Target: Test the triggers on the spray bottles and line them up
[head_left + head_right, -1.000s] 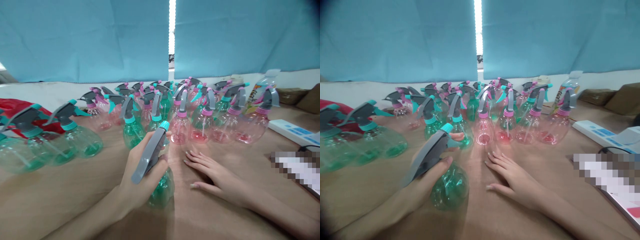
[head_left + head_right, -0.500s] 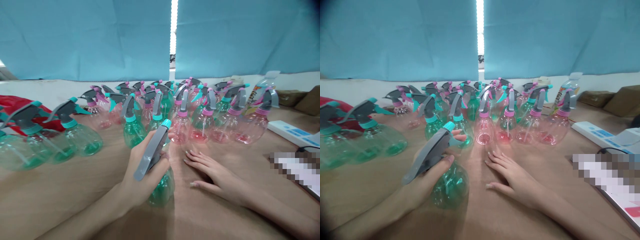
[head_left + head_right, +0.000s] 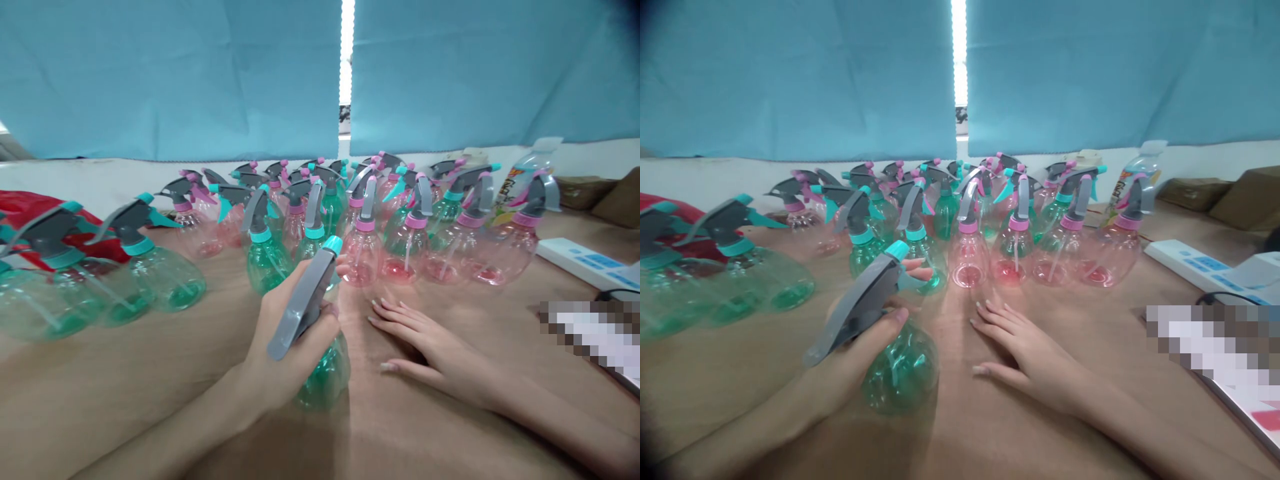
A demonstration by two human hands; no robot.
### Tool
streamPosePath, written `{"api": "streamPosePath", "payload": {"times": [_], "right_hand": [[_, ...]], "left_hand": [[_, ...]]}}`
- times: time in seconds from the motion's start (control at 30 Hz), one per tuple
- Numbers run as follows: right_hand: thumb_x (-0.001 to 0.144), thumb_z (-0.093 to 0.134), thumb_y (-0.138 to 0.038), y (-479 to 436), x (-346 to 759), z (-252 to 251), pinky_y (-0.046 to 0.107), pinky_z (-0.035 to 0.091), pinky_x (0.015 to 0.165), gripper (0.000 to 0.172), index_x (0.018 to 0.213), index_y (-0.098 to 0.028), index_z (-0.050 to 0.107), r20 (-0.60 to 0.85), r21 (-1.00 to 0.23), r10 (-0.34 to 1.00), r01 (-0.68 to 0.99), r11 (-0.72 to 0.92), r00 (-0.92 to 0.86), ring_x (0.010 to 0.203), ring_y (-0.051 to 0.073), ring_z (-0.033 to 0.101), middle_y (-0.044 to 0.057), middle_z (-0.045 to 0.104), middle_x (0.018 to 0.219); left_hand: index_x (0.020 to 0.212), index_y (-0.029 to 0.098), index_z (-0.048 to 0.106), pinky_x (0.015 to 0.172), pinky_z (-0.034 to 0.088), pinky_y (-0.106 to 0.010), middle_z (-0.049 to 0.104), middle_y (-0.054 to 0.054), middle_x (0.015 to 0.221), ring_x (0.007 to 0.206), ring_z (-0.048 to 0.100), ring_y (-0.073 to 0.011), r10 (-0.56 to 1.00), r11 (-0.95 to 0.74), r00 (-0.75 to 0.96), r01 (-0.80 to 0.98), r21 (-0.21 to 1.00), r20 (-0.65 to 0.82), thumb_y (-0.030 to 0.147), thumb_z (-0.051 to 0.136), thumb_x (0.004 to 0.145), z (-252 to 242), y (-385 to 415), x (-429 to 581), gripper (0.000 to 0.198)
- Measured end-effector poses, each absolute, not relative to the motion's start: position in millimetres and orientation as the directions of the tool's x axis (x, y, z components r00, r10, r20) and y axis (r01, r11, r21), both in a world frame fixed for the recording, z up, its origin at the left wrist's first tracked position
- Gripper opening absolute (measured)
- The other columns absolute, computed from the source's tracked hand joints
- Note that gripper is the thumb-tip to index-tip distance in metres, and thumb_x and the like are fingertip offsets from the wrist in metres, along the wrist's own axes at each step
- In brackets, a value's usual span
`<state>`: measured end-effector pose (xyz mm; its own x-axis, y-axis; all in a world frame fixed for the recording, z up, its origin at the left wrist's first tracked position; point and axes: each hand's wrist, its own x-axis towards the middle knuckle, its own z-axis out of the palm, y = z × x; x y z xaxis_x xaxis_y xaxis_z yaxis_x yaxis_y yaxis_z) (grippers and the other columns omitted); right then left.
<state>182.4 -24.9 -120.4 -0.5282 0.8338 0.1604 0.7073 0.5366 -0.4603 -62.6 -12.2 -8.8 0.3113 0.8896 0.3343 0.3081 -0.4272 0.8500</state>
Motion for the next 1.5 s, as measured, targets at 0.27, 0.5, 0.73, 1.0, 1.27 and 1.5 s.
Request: {"api": "streamPosePath", "payload": {"times": [0.27,0.5,0.73,1.0,1.27,1.5], "right_hand": [[0.093,0.053,-0.057,-24.7,183.3,-121.2,0.056,0.028,0.116,0.064,0.149,-0.027,0.039,0.143,-0.435,0.834,0.723,0.537,-0.533,0.145,0.031,0.026,0.006,0.031,0.157],[0.093,0.05,-0.059,-24.6,181.7,-119.0,0.056,0.027,0.116,0.066,0.148,-0.023,0.041,0.12,-0.419,0.836,0.736,0.531,-0.535,0.145,0.03,0.025,0.008,0.031,0.157],[0.093,0.051,-0.059,-24.6,182.4,-119.3,0.055,0.027,0.116,0.066,0.148,-0.023,0.041,0.118,-0.418,0.836,0.737,0.532,-0.536,0.145,0.03,0.025,0.007,0.031,0.157],[0.093,0.051,-0.059,-24.3,182.2,-119.8,0.056,0.026,0.116,0.065,0.147,-0.022,0.043,0.134,-0.424,0.832,0.727,0.539,-0.539,0.145,0.031,0.026,0.009,0.034,0.156],[0.093,0.051,-0.059,-23.9,181.3,-119.3,0.056,0.027,0.116,0.065,0.146,-0.021,0.044,0.141,-0.407,0.829,0.731,0.547,-0.542,0.144,0.031,0.027,0.009,0.034,0.156],[0.095,0.047,-0.06,-24.0,180.6,-117.7,0.056,0.027,0.115,0.067,0.147,-0.018,0.043,0.129,-0.382,0.823,0.738,0.556,-0.553,0.145,0.03,0.025,0.01,0.033,0.156]], "left_hand": [[0.105,0.024,0.059,0.057,0.046,-0.028,0.062,0.002,0.08,0.057,0.049,-0.0137,0.893,-0.426,0.297,0.31,0.85,0.339,0.016,0.05,0.074,-8.5,-14.1,-62.0,0.034],[0.101,0.024,0.057,0.051,0.04,-0.028,0.052,0.005,0.066,0.053,0.044,-0.0138,0.875,-0.454,0.323,0.289,0.843,0.361,0.017,0.051,0.073,-11.6,-10.7,-63.7,0.03],[0.102,0.025,0.057,0.05,0.039,-0.028,0.052,0.005,0.063,0.05,0.043,-0.014,0.879,-0.446,0.326,0.299,0.844,0.349,0.018,0.051,0.074,-11.2,-10.2,-63.5,0.029],[0.103,0.022,0.058,0.051,0.043,-0.027,0.057,0.005,0.068,0.053,0.048,-0.013,0.885,-0.441,0.314,0.332,0.834,0.343,0.018,0.05,0.075,-10.9,-10.8,-62.7,0.028],[0.107,0.02,0.058,0.064,0.047,-0.027,0.063,-0.002,0.094,0.066,0.053,-0.0127,0.873,-0.453,0.334,0.279,0.847,0.357,0.014,0.05,0.076,-9.6,-10.7,-63.7,0.032],[0.096,0.021,0.056,0.054,0.033,-0.027,0.035,0.007,0.064,0.056,0.033,-0.0119,0.854,-0.479,0.359,0.259,0.838,0.377,0.016,0.049,0.077,-13.1,-10.6,-66.7,0.021]]}}
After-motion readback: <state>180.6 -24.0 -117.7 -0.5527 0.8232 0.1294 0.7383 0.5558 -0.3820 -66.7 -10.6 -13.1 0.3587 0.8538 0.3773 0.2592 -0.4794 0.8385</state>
